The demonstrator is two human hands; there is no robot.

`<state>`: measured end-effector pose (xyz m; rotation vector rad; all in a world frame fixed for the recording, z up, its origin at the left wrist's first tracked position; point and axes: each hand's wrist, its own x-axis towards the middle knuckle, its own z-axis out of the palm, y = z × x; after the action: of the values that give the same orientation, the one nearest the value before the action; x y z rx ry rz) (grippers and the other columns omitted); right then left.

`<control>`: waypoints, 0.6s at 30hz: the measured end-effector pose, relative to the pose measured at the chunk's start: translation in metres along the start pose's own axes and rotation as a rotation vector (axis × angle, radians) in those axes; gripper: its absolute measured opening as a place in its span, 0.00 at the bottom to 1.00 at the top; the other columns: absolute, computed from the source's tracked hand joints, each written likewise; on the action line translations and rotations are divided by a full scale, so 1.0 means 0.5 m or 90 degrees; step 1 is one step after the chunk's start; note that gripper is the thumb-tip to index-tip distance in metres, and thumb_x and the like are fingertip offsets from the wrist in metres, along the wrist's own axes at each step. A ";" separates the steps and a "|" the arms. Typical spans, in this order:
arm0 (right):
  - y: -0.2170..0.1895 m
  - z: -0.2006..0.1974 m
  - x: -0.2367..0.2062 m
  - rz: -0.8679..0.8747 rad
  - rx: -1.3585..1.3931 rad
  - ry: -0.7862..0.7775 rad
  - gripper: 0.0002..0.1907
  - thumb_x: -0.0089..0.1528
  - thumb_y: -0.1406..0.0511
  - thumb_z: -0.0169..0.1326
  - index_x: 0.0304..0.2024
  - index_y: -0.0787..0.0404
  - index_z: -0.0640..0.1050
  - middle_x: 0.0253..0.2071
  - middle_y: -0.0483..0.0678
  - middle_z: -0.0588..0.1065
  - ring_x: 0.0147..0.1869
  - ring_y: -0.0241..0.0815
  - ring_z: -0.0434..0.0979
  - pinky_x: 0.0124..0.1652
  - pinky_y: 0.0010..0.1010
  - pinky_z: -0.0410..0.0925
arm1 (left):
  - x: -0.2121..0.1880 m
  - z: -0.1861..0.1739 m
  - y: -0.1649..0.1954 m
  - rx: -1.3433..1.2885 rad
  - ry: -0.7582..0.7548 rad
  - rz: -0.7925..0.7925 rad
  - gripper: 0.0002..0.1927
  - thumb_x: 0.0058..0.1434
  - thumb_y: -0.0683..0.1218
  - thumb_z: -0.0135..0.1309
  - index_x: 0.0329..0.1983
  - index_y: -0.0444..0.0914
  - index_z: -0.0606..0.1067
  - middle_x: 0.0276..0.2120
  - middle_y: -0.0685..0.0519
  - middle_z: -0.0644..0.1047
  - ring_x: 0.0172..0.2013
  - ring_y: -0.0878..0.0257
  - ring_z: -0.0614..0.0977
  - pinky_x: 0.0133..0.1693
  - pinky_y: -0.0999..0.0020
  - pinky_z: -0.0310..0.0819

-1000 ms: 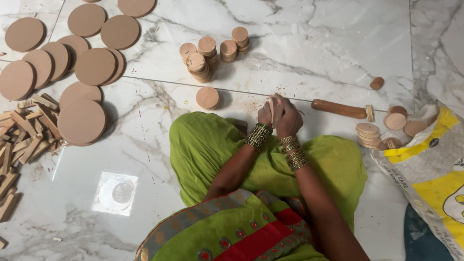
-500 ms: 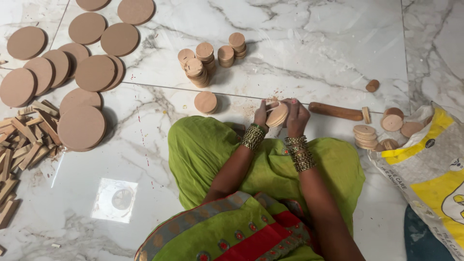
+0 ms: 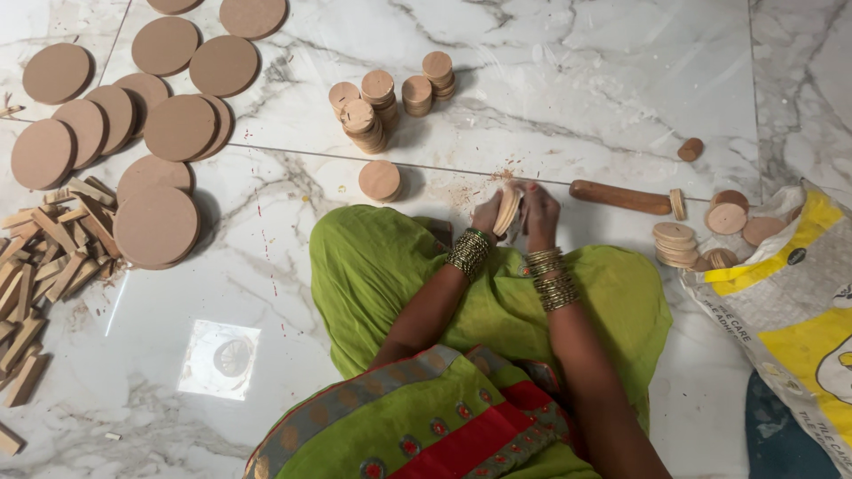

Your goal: The person sits cross-legged on the floor and rubs small wooden discs and blocks by hand, producing wood dust as they smooth the pieces. They work one piece at a time and set finished pieces onto a pile of similar wooden parts beside them.

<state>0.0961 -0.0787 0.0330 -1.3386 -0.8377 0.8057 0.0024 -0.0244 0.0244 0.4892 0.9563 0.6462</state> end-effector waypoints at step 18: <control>0.005 0.005 -0.017 -0.051 0.004 -0.045 0.17 0.62 0.70 0.61 0.55 0.61 0.79 0.51 0.49 0.81 0.54 0.37 0.81 0.54 0.27 0.74 | 0.002 -0.005 0.011 -0.023 0.058 0.137 0.29 0.74 0.58 0.40 0.42 0.28 0.78 0.30 0.44 0.81 0.27 0.58 0.84 0.28 0.66 0.80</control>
<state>0.0896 -0.0846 0.0304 -1.2695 -0.9382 0.7963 -0.0009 -0.0194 0.0260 0.5376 0.9837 0.8844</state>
